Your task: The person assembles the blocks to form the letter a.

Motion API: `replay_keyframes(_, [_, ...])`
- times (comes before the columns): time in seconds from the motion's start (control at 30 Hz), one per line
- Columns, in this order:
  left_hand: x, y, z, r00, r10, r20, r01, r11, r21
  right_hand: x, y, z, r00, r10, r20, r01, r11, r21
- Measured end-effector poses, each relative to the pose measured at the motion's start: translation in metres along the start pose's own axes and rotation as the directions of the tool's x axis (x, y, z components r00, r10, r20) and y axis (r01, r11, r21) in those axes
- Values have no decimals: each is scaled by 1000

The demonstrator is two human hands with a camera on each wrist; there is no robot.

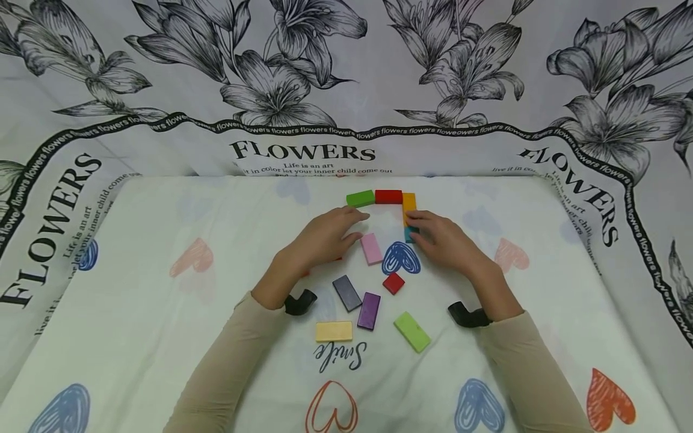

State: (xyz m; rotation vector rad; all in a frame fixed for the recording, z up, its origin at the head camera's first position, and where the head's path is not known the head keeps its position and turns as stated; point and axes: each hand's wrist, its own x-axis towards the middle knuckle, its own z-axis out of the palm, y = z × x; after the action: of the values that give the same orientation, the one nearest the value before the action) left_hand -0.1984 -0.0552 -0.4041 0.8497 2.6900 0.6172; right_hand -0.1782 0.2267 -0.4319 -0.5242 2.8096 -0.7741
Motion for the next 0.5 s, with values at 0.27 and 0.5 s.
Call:
replay_keyframes(0.27, [2,6,12,999,24,24,-24,1000,1,-2,5,1,999,30,17,-30,1000,8])
replay_keyframes(0.5, [1,8,12,997,73,15,-73,996,41,0,3,-1,1000,17,9,-17,1000,8])
